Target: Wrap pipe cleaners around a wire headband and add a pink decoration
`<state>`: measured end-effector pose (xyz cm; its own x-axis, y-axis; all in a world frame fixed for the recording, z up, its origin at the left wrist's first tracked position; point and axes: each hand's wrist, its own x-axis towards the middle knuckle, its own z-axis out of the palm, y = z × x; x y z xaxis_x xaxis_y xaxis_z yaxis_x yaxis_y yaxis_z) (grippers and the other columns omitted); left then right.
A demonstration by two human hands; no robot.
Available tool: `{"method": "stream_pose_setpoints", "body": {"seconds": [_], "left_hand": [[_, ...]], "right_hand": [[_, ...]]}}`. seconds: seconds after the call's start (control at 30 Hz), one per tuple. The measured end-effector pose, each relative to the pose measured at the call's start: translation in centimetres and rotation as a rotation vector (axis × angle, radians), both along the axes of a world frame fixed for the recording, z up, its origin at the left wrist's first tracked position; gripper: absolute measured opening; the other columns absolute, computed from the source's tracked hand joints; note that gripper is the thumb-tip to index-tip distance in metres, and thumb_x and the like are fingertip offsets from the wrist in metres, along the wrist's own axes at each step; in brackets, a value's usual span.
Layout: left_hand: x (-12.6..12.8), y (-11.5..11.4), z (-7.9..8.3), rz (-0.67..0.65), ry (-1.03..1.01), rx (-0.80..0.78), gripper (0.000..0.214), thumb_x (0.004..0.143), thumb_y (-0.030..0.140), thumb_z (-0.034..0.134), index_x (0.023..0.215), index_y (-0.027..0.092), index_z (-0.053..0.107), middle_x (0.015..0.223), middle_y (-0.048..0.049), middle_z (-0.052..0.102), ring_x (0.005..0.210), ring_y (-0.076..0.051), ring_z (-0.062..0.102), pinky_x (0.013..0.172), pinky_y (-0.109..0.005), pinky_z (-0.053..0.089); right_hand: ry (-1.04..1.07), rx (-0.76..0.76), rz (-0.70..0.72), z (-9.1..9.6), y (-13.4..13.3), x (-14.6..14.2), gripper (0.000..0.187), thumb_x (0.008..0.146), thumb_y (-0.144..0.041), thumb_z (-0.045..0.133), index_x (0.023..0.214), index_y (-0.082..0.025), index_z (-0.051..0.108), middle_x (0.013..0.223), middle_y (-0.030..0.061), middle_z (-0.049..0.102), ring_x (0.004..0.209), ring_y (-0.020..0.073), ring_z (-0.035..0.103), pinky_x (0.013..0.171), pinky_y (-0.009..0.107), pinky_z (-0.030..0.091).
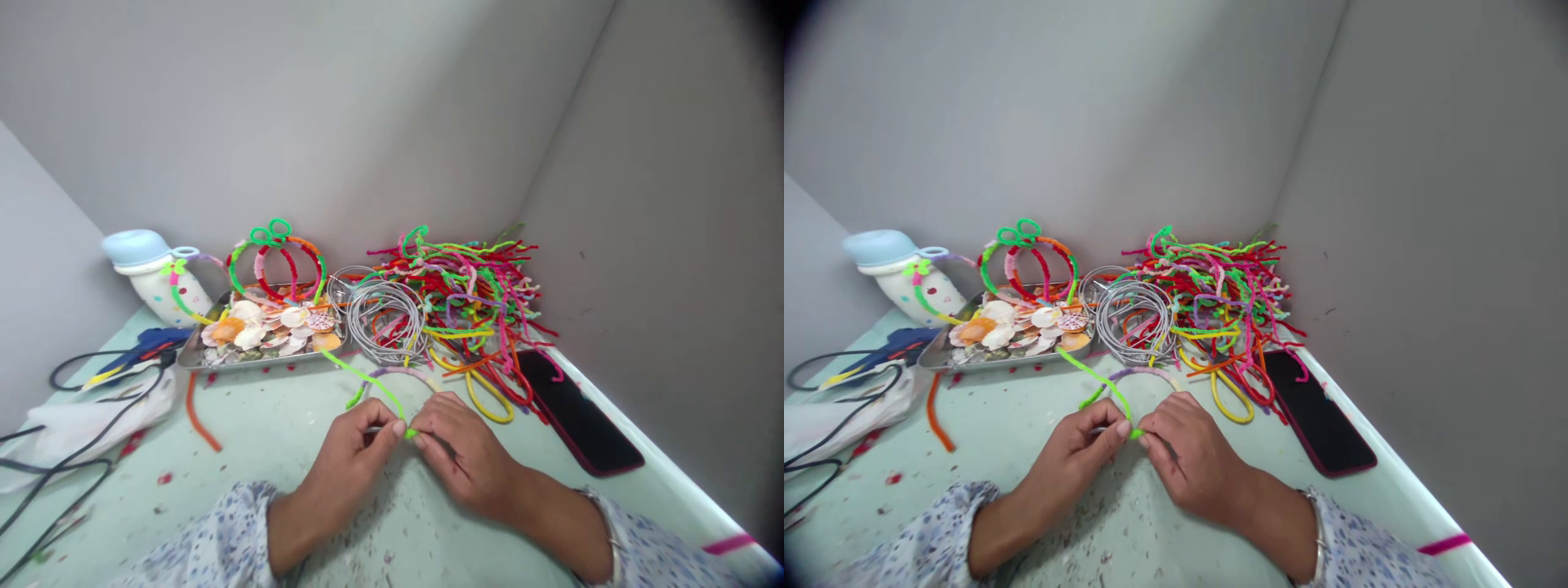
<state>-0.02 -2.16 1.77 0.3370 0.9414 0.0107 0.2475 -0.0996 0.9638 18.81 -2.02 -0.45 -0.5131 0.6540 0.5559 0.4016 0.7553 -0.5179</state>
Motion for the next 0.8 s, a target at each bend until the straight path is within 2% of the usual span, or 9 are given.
{"method": "stream_pose_setpoints", "body": {"seconds": [0.4, 0.67, 0.8], "left_hand": [[0.34, 0.14, 0.61, 0.0, 0.041, -0.064, 0.024, 0.084, 0.034, 0.05, 0.067, 0.017, 0.05, 0.063, 0.0032, 0.044, 0.062, -0.013, 0.04, 0.058, -0.024, 0.032], [0.21, 0.17, -0.11, 0.004, -0.04, -0.114, 0.029, 0.087, 0.037, 0.051, 0.064, 0.018, 0.045, 0.058, 0.0056, 0.04, 0.057, -0.011, 0.036, 0.055, -0.023, 0.03], [0.15, 0.01, -0.19, -0.007, -0.081, -0.103, 0.029, 0.087, 0.038, 0.053, 0.066, 0.017, 0.049, 0.06, 0.0044, 0.044, 0.058, -0.011, 0.04, 0.055, -0.023, 0.032]], "right_hand": [[-0.042, 0.04, 0.025, 0.06, -0.15, 0.04, 0.012, 0.091, -0.015, 0.045, 0.094, -0.016, 0.056, 0.076, 0.0044, 0.056, 0.073, 0.0181, 0.048, 0.073, 0.036, 0.037], [-0.014, 0.029, 0.002, 0.16, 0.03, -0.04, 0.011, 0.091, -0.016, 0.045, 0.091, -0.017, 0.056, 0.075, 0.0039, 0.056, 0.073, 0.018, 0.049, 0.072, 0.035, 0.037], [0.017, 0.006, -0.016, 0.2, 0.15, -0.07, 0.011, 0.091, -0.015, 0.045, 0.091, -0.017, 0.056, 0.075, 0.0038, 0.056, 0.073, 0.018, 0.05, 0.072, 0.035, 0.038]]}}
